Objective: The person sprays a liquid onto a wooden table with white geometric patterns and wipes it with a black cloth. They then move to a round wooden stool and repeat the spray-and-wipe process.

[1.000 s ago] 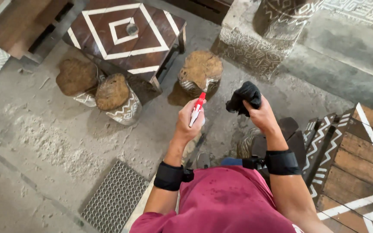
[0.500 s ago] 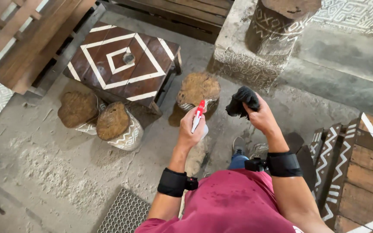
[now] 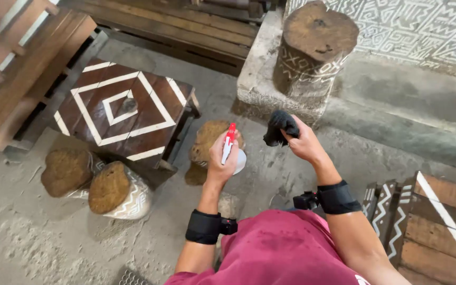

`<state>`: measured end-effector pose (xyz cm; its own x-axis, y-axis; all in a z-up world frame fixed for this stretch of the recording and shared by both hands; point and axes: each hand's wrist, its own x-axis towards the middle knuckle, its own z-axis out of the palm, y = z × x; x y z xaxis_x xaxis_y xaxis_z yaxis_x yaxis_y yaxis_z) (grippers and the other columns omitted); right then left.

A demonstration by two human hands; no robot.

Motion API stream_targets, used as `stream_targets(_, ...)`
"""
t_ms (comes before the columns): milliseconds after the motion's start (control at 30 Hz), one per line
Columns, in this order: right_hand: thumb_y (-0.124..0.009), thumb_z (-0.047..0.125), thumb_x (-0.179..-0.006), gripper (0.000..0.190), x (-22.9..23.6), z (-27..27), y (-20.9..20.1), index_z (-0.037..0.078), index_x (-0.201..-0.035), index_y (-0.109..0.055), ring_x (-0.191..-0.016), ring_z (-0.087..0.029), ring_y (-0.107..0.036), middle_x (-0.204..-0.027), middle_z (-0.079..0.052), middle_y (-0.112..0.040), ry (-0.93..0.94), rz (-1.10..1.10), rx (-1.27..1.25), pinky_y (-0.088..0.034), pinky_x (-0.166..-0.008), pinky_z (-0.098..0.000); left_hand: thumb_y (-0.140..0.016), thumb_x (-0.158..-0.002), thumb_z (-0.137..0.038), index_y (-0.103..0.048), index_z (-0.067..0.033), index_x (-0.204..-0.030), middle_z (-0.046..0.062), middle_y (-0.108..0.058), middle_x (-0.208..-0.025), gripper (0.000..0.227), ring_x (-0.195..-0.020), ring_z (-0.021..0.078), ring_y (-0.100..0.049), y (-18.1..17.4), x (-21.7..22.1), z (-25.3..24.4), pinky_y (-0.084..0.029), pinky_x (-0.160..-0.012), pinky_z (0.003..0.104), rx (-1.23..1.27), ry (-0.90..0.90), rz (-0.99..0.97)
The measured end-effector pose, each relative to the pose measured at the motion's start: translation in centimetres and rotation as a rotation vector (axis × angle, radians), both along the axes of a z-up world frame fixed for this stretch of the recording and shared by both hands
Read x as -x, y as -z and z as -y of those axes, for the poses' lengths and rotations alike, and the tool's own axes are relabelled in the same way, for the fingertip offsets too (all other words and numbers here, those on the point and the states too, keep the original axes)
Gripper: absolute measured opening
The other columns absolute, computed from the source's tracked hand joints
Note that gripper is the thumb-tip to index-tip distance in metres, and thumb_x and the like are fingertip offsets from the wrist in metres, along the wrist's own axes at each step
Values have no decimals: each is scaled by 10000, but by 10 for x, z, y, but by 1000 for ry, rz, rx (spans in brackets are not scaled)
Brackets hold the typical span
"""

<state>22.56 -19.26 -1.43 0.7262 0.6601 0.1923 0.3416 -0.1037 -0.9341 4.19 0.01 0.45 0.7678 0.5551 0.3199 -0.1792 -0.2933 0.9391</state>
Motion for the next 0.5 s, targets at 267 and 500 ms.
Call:
stream_targets(267, -666, 133, -992, 379, -95, 16, 4, 33, -1350, -590, -1064, -122, -584, -1164, -82, -707, 94, -24, 47, -492, -976, -300, -615, -981, -63, -658, 33, -1218, 129, -761, -1094, 259, -1026, 179, -723, -2, -104, 5, -557, -908, 309, -27, 48, -21)
stream_targets(500, -669, 151, -952, 463, -156, 2, 27, 38, -1386, -557, -1149, -158, -600, -1243, -82, -680, 193, -5, 80, -456, -1009, -332, -624, -974, -47, -651, 43, -1217, 132, -732, -1114, 260, -1015, 173, -701, 0, -184, -16, -543, -887, 304, -100, 121, 90)
